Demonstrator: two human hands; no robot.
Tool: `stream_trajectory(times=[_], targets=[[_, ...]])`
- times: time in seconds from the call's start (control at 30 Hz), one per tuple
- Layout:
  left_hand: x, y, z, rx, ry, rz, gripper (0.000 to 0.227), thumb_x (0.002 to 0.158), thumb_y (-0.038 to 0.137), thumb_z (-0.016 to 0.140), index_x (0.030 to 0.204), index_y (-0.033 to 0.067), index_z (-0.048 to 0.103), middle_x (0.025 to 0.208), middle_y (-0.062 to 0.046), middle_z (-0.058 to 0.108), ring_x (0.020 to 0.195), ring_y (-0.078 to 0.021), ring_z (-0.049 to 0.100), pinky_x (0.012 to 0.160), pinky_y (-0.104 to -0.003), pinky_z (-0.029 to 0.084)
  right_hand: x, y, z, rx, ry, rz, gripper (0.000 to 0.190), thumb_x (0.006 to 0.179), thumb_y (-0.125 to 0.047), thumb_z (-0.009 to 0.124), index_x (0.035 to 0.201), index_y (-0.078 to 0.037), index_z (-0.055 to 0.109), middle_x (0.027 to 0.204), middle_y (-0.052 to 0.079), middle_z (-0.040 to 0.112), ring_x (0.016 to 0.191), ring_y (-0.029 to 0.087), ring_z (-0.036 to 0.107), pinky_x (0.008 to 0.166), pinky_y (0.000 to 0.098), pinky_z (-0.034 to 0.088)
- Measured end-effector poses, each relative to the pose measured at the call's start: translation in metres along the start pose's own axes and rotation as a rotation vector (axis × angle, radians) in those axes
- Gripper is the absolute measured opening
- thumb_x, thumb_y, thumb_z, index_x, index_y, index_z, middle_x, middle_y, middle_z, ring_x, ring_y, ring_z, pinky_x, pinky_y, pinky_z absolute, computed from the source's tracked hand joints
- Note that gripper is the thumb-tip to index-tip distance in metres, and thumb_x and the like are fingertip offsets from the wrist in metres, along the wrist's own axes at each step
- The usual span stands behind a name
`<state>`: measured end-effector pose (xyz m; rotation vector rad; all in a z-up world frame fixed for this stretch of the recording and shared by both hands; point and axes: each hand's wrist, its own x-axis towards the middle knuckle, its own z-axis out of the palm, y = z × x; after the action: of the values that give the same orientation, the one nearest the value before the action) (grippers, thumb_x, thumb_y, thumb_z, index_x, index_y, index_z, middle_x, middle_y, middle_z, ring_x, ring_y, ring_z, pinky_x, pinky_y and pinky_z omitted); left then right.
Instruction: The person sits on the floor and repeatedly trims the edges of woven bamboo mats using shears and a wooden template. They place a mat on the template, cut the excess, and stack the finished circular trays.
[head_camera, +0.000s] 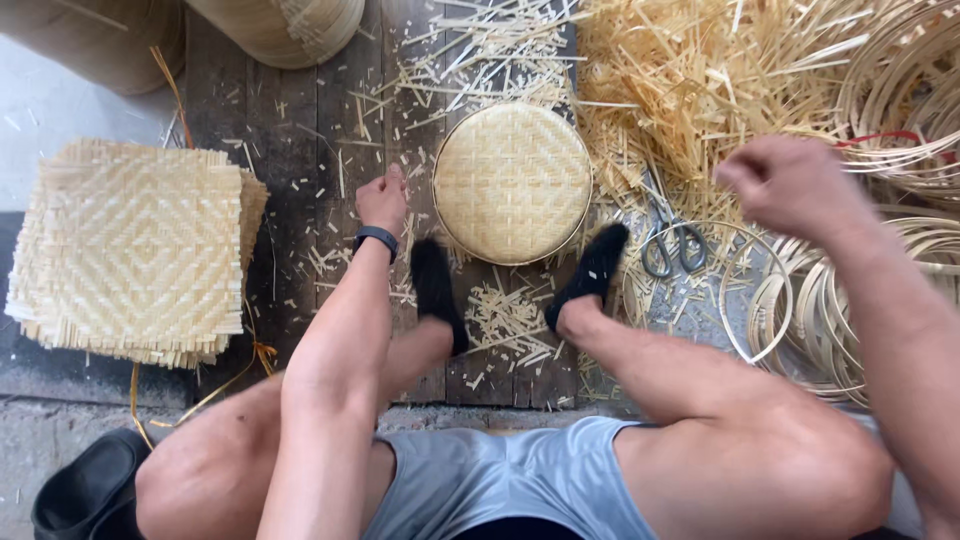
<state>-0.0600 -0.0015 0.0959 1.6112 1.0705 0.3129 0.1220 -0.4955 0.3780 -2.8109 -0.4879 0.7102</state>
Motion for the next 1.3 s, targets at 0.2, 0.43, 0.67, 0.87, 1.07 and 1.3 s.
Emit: stream_trajectory(times=[0.2, 0.43, 0.67, 0.87, 1.07, 1.3], targets=[[0.021, -0.011, 0.033, 0.310, -0.045, 0.200, 0.059, 0.101, 0.051, 0.066, 0.087, -0.0051, 0.074, 0.067, -0.012, 0.061, 0.064, -0.0133, 0.054, 0.063, -0.035, 0.049, 0.062, -0.007, 0.143, 0.327, -0.195, -0.054, 0.044, 0.094, -0.039, 0.070, 0.124, -0.008, 0.071, 0.110, 0.013, 0.075, 0.098, 0.024, 0.072, 0.090, 0.0386, 0.057], [0.046, -0.035, 0.102, 0.059, 0.066, -0.265, 0.060, 0.093, 0.052, 0.073, 0.114, -0.0045, 0.075, 0.105, -0.013, 0.077, 0.089, -0.0146, 0.064, 0.085, -0.031, 0.051, 0.130, -0.023, 0.266, 0.609, -0.058, 0.102, 0.037, 0.089, -0.035, 0.081, 0.106, -0.002, 0.076, 0.083, 0.012, 0.077, 0.072, 0.019, 0.069, 0.071, 0.0345, 0.055], [0.041, -0.023, 0.102, -0.263, 0.081, -0.430, 0.051, 0.089, 0.039, 0.082, 0.102, -0.0101, 0.078, 0.100, -0.011, 0.075, 0.083, -0.0177, 0.061, 0.077, -0.036, 0.052, 0.135, -0.037, 0.250, 0.735, -0.043, 0.148, 0.028, 0.084, -0.025, 0.082, 0.103, -0.005, 0.079, 0.077, 0.009, 0.077, 0.066, 0.012, 0.064, 0.062, 0.0303, 0.052], [0.010, 0.018, 0.073, -1.034, -0.330, 0.078, 0.030, 0.110, 0.025, 0.054, 0.095, 0.0017, 0.067, 0.096, -0.010, 0.068, 0.092, -0.0276, 0.063, 0.090, -0.043, 0.054, 0.095, -0.042, 0.192, 1.117, 0.181, -0.080, 0.041, 0.094, -0.022, 0.073, 0.128, 0.000, 0.068, 0.113, 0.012, 0.073, 0.099, 0.018, 0.068, 0.089, 0.0324, 0.057], [0.008, 0.076, 0.047, -0.791, -0.587, -0.591, 0.074, 0.095, 0.062, 0.037, 0.111, -0.0012, 0.072, 0.105, -0.015, 0.076, 0.093, -0.0281, 0.071, 0.086, -0.041, 0.056, 0.108, -0.042, 0.180, 2.008, -0.060, 0.051, 0.059, 0.104, -0.044, 0.038, 0.142, 0.000, 0.049, 0.138, 0.016, 0.062, 0.128, 0.026, 0.059, 0.112, 0.0371, 0.046], [-0.010, 0.019, 0.070, -0.391, -0.340, -0.382, 0.052, 0.105, 0.045, 0.055, 0.123, -0.0021, 0.069, 0.122, -0.019, 0.071, 0.113, -0.0317, 0.065, 0.105, -0.044, 0.048, 0.112, -0.032, 0.255, 1.231, 0.131, 0.284, 0.055, 0.104, -0.039, 0.050, 0.141, 0.001, 0.050, 0.126, 0.020, 0.061, 0.114, 0.026, 0.060, 0.100, 0.0384, 0.050]])
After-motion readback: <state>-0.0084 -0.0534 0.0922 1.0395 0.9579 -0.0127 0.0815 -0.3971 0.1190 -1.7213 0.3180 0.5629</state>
